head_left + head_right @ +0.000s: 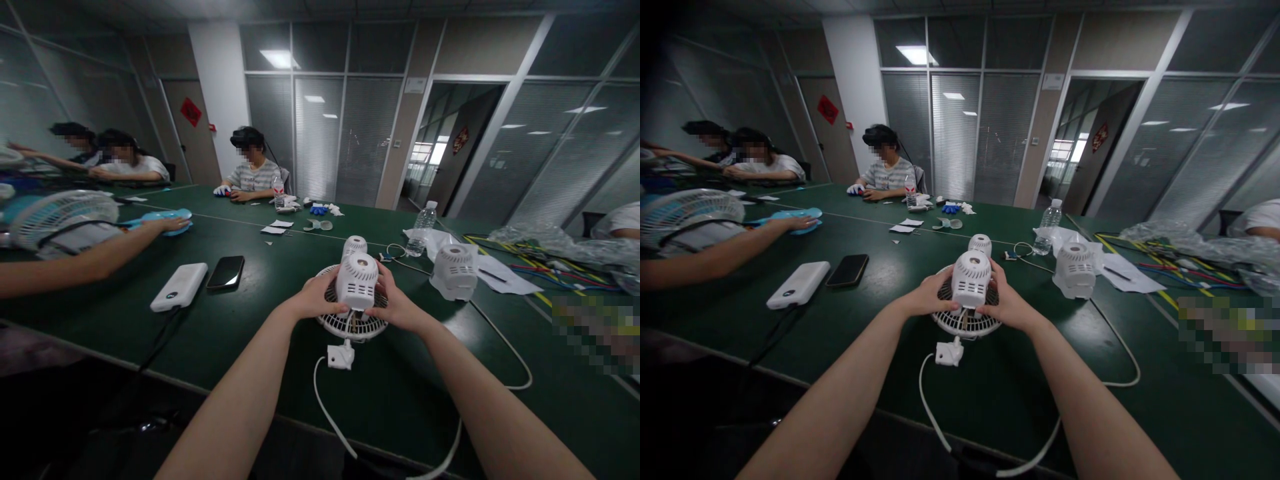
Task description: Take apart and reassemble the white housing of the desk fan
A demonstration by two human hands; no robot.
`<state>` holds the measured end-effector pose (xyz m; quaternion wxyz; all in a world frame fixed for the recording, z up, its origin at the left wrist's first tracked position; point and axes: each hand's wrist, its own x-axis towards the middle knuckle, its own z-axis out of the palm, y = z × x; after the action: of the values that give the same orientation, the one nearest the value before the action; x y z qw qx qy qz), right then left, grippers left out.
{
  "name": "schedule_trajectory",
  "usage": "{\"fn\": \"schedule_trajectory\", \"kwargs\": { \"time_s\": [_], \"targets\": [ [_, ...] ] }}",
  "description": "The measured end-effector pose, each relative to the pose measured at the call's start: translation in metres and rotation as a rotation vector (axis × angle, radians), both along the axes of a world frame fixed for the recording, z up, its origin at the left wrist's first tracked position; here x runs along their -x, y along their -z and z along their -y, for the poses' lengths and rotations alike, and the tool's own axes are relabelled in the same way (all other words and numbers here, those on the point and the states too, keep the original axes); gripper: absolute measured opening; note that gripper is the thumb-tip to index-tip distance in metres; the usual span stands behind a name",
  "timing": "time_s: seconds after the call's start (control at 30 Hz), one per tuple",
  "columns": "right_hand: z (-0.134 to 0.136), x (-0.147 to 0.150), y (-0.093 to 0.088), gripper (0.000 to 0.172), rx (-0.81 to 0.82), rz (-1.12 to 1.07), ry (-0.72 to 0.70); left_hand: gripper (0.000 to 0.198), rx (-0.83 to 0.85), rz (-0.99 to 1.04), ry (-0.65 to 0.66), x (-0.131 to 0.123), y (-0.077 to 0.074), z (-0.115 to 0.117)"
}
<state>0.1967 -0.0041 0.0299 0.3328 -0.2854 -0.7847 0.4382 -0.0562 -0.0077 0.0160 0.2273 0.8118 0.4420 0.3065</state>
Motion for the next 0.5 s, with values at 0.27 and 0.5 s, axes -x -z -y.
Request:
{"fn": "schedule_trajectory", "kwargs": {
  "time_s": [0.27,0.5],
  "targets": [
    [-0.003,-0.007,0.005,0.113,-0.118,0.028,0.062,0.089,-0.027,-0.069,-0.120,0.005,-0.004,0.001],
    [-0.011,-0.015,0.004,0.072,-0.323,0.008,0.349,0.030,0.055,0.125,-0.239,0.003,-0.015,0.010]
  ]
}}
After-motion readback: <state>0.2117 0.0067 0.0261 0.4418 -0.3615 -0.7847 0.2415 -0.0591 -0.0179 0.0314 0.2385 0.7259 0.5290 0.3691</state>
